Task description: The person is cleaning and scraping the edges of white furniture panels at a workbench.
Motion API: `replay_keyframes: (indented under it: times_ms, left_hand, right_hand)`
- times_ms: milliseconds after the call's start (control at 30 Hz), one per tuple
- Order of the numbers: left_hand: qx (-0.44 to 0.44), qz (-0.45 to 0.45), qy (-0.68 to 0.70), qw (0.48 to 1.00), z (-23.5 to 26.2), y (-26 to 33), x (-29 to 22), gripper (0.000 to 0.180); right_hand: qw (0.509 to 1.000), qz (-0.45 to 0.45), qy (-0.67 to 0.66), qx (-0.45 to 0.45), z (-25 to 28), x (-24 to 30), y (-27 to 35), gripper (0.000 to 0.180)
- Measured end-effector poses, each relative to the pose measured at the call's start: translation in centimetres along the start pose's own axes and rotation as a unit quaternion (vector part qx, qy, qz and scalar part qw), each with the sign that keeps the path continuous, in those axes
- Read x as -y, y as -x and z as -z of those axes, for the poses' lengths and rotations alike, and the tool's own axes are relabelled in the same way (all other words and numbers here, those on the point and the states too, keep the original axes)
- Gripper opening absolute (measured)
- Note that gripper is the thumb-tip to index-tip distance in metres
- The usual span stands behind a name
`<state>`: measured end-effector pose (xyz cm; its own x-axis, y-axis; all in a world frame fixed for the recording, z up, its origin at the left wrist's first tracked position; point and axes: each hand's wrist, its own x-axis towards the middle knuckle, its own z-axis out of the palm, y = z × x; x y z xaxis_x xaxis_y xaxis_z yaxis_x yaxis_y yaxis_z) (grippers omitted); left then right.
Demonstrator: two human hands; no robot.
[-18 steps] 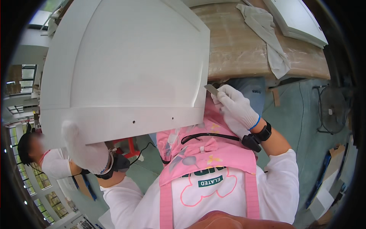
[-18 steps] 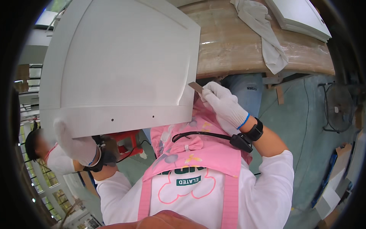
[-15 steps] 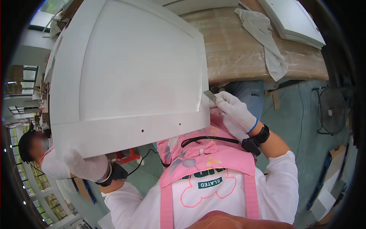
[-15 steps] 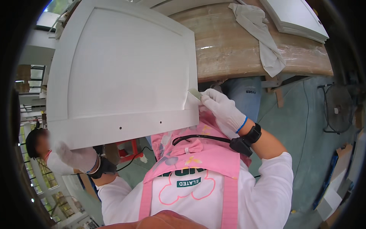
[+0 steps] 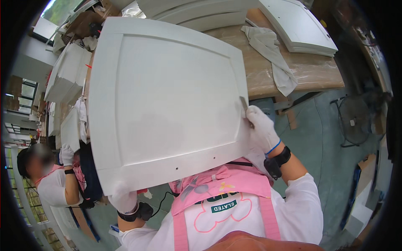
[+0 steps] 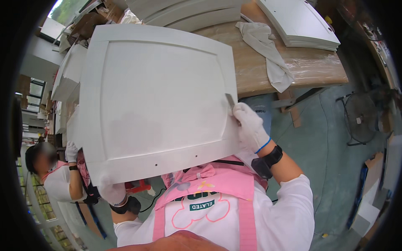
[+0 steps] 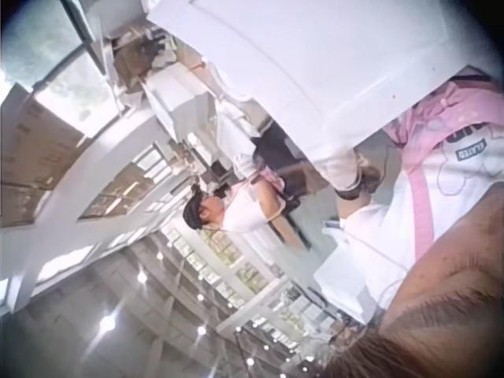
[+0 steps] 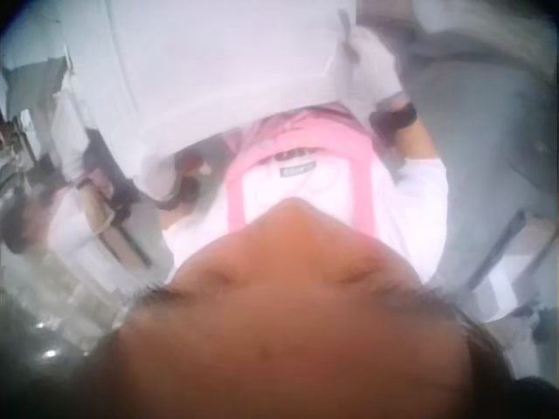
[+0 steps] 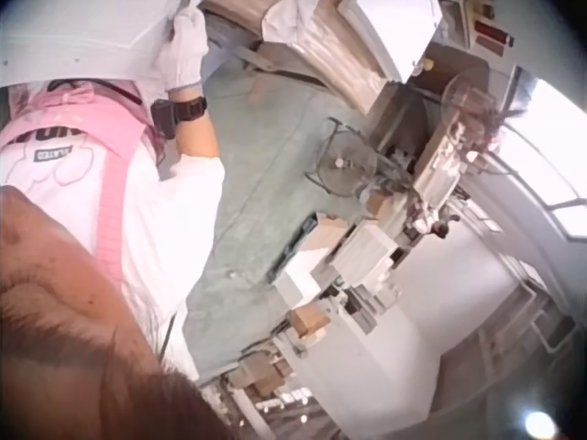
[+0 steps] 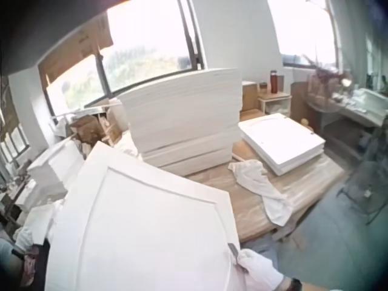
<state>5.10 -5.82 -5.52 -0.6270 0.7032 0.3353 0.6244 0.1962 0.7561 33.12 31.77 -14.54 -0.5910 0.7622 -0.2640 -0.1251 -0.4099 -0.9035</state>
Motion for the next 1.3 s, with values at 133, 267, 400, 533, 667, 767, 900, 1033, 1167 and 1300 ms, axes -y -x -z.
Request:
replay_keyframes:
  times_ms: [133,267,400,533,667,767,900,1033,1167,1300]
  left_hand:
    - [0.104,0.190,0.393,0.894,-5.4,-3.5,0.8,0.060]
    - [0.224,0.254,0.568,0.750,-11.9,-6.6,0.4,0.068]
    - [0.246,0.339,0.544,0.727,-15.9,-5.5,4.1,0.063]
    - [0.202,0.356,0.571,0.712,-18.9,-5.2,4.8,0.062]
    - [0.206,0.376,0.573,0.699,-20.6,-6.0,4.1,0.063]
    - [0.229,0.373,0.574,0.692,-22.1,-6.6,4.3,0.066]
    - [0.283,0.405,0.582,0.646,-21.9,-7.8,3.5,0.065]
    - [0.266,0.436,0.606,0.610,-22.1,-8.1,2.4,0.061]
    - [0.252,0.445,0.620,0.595,-21.6,-8.1,2.2,0.058]
    - [0.246,0.435,0.618,0.607,-21.6,-7.9,2.0,0.057]
  right_hand:
    - [0.994,0.053,0.008,-0.100,4.5,2.2,-2.1,0.011]
    - [0.951,0.019,0.239,-0.196,6.7,4.8,-4.8,0.017]
    - [0.880,0.051,0.410,-0.232,4.2,8.1,-5.5,0.019]
    - [0.772,0.243,0.528,-0.257,5.2,7.8,-6.1,0.019]
    - [0.748,0.265,0.558,-0.241,4.7,4.4,-2.1,0.016]
    - [0.706,0.191,0.640,-0.234,4.4,2.0,-0.6,0.022]
    - [0.623,0.162,0.737,-0.206,4.0,0.9,-0.2,0.041]
    - [0.613,0.144,0.770,-0.105,2.1,0.0,0.8,0.055]
    - [0.627,0.140,0.759,-0.109,1.8,0.8,0.8,0.056]
    - [0.635,0.169,0.749,-0.087,1.4,0.1,1.2,0.054]
